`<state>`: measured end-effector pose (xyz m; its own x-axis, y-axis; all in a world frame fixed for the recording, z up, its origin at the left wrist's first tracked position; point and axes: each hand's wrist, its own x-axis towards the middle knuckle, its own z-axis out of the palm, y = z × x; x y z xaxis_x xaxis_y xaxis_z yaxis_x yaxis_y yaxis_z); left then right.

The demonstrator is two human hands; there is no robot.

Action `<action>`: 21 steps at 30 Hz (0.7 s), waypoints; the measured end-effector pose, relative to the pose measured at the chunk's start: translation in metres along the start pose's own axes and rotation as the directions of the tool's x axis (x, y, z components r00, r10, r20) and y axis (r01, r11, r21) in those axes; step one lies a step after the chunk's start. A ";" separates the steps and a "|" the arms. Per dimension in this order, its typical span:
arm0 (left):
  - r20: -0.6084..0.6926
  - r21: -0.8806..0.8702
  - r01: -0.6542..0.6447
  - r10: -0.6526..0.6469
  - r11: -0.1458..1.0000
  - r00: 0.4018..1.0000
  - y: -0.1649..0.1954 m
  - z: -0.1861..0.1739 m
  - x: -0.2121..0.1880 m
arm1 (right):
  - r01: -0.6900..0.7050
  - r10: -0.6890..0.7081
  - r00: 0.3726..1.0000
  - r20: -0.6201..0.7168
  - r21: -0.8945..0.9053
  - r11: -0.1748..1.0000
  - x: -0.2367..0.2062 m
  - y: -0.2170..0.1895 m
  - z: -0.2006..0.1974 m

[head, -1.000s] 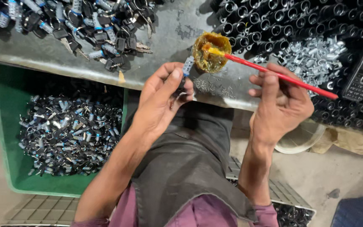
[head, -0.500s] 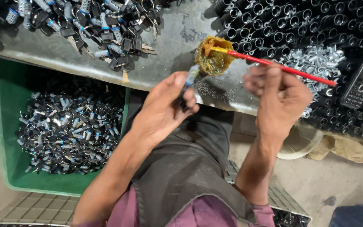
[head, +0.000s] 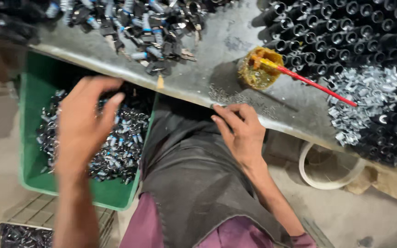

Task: The person repeatedly picks up small metal pins and key blanks, inserts the pins into the key blanks, and places the assembled units on the table. The person uses a red-handled brush to apply a yellow substance to the key blanks before inserting the pins.

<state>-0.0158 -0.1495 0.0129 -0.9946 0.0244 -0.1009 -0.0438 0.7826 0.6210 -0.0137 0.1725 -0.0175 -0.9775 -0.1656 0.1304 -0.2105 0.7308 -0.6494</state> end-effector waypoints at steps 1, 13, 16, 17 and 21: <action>-0.074 -0.024 -0.047 0.045 0.999 0.996 0.012 0.009 0.017 | 0.006 -0.006 1.000 -0.012 -0.005 1.000 0.002 0.001 0.002; -0.307 -0.250 -0.235 0.153 0.939 0.939 0.010 0.040 0.064 | -0.173 0.189 0.980 -0.063 0.198 0.965 -0.009 -0.002 -0.007; -0.373 -0.648 -0.277 0.021 0.710 0.928 0.014 0.044 0.082 | -0.212 0.235 0.970 -0.062 0.252 0.944 -0.012 -0.004 -0.017; -0.410 -0.715 -0.315 -0.009 0.624 0.912 0.019 0.047 0.089 | -0.214 0.239 0.969 -0.060 0.278 0.937 -0.013 -0.005 -0.019; -0.180 -0.934 -0.124 -0.144 0.334 0.973 0.049 0.047 0.084 | -0.294 0.328 0.945 0.000 0.441 0.848 -0.014 -0.010 -0.023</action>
<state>-0.0970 -0.0796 -0.0016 -0.9784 -0.2012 -0.0475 0.0205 -0.3231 0.9462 0.0016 0.1829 0.0048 -0.9925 0.0834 -0.0896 0.1147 0.3763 -0.9194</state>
